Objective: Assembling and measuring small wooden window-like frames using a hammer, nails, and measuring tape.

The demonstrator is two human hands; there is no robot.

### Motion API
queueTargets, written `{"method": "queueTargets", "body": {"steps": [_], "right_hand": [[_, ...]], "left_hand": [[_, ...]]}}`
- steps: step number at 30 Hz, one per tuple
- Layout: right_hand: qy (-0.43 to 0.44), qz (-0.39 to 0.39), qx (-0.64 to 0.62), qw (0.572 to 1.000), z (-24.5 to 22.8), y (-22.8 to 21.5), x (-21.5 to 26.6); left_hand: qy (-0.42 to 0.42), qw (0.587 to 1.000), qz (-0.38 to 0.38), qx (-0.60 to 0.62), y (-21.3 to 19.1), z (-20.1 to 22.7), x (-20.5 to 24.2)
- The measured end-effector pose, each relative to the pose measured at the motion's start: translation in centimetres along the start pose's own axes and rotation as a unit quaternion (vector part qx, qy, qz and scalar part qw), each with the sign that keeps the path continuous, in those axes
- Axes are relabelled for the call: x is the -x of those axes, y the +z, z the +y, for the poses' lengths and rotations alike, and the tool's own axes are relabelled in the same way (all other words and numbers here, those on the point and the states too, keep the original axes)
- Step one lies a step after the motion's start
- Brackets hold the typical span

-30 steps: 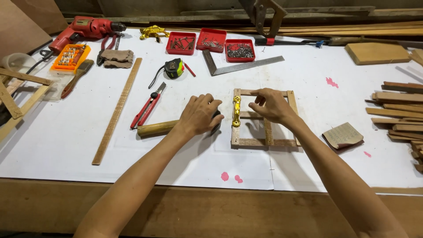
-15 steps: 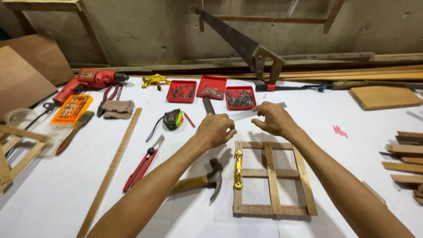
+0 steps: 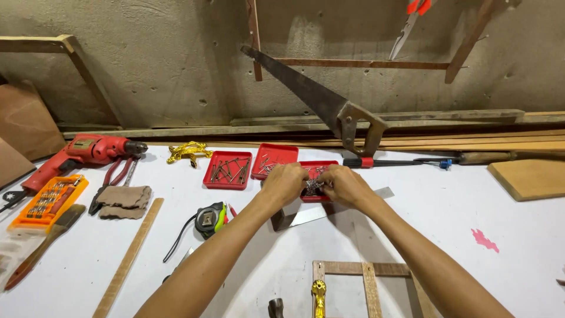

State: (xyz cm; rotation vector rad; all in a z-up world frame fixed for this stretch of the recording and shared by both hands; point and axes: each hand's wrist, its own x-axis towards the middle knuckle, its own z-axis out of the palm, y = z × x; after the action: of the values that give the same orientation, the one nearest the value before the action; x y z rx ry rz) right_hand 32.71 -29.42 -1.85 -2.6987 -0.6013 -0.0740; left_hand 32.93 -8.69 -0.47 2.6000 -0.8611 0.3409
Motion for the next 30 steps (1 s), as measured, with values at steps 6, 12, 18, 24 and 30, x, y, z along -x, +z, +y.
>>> {"method": "queueTargets", "body": {"steps": [6, 12, 18, 24, 30], "right_hand": [[-0.037, 0.007, -0.030, 0.999, -2.0, -0.8, -1.0], [-0.018, -0.002, -0.049, 0.999, -0.3, 1.1, -2.0], [-0.048, 0.005, -0.103, 0.994, -0.7, 0.5, -1.8], [-0.054, -0.005, -0.060, 0.997, -0.3, 1.5, -1.7], [-0.032, 0.122, -0.191, 0.973, 0.2, 1.8, -1.7]], "left_hand": [[-0.027, 0.999, -0.009, 0.033, 0.4, -1.7, -1.2], [-0.029, 0.998, -0.032, 0.047, -0.5, -1.0, -0.6], [-0.007, 0.999, -0.013, 0.036, 0.2, -1.4, -0.4], [0.034, 0.999, -0.013, -0.020, 0.3, -1.4, 0.2], [0.043, 0.998, 0.036, 0.010, 1.0, -1.3, 2.1]]}}
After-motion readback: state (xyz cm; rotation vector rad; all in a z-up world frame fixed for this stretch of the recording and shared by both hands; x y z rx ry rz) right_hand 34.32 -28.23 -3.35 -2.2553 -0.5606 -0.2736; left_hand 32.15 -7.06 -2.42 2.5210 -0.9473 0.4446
